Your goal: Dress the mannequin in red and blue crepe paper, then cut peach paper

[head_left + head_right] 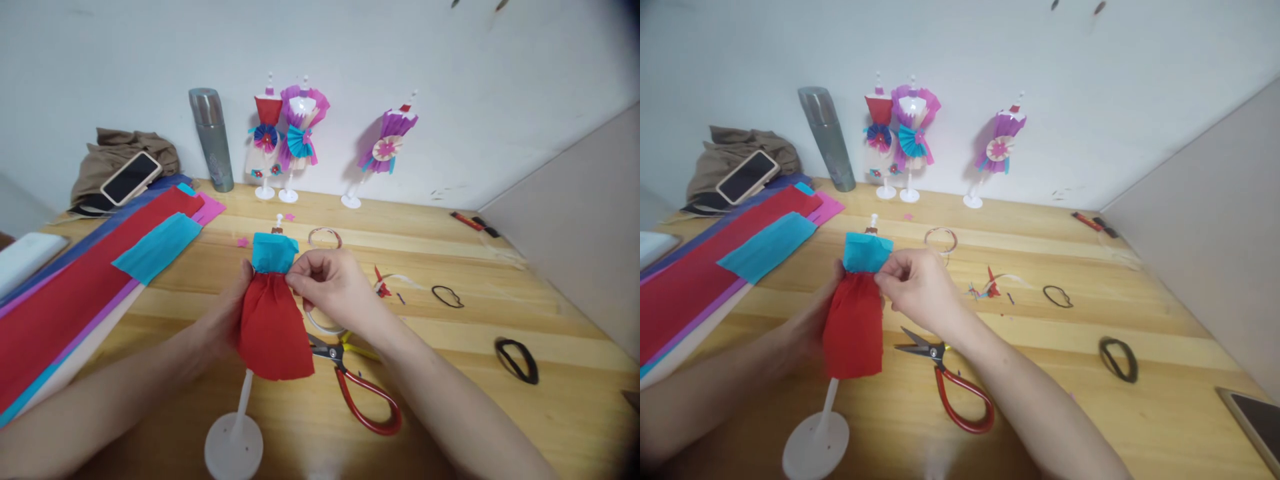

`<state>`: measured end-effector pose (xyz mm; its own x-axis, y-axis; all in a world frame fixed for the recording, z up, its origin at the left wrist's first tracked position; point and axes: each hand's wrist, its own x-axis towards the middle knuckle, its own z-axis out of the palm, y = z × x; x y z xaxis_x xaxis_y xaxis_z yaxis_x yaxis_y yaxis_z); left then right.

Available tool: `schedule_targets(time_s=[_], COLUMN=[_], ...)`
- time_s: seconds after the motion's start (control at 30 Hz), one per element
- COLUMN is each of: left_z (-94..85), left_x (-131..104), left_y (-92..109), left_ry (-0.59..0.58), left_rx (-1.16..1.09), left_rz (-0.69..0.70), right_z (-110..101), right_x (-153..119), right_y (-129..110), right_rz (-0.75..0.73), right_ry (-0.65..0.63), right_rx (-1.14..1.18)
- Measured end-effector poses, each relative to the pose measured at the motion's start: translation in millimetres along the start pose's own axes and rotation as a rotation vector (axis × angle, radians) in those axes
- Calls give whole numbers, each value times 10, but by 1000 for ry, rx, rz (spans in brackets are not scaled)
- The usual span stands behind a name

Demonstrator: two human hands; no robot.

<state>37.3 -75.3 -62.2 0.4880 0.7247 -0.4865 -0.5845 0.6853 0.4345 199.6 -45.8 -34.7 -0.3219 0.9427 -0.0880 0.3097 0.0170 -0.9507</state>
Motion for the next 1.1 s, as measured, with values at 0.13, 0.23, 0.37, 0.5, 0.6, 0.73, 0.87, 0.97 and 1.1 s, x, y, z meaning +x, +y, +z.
schedule_targets(time_s=[0.13, 0.23, 0.37, 0.5, 0.6, 0.73, 0.87, 0.97, 1.1], left_z=[-45, -89, -104, -111, -125, -103, -5, 61, 53], left_x=[45, 67, 64, 59, 62, 56, 36, 31, 43], left_y=[1, 2, 1, -3, -11, -23, -26, -26, -39], left_ry=[127, 86, 16, 29, 27, 53, 90, 107, 126], left_rx=[-26, -13, 37, 25, 9, 17, 17, 29, 80], left_rz=[-17, -1, 32, 20, 16, 27, 34, 43, 85], right_z=[-38, -53, -85, -110, -87, -33, -3, 6, 8], right_x=[-16, -40, -56, -45, -31, -18, -18, -27, -43], right_y=[-12, -41, -97, -120, -102, -78, -74, -76, -79], right_rz=[-77, -128, -54, 29, 43, 52, 25, 4, -1], right_ry=[-14, -20, -123, -138, -110, -91, -45, -27, -22], right_rx=[-81, -142, -4, 103, 96, 104, 72, 64, 88])
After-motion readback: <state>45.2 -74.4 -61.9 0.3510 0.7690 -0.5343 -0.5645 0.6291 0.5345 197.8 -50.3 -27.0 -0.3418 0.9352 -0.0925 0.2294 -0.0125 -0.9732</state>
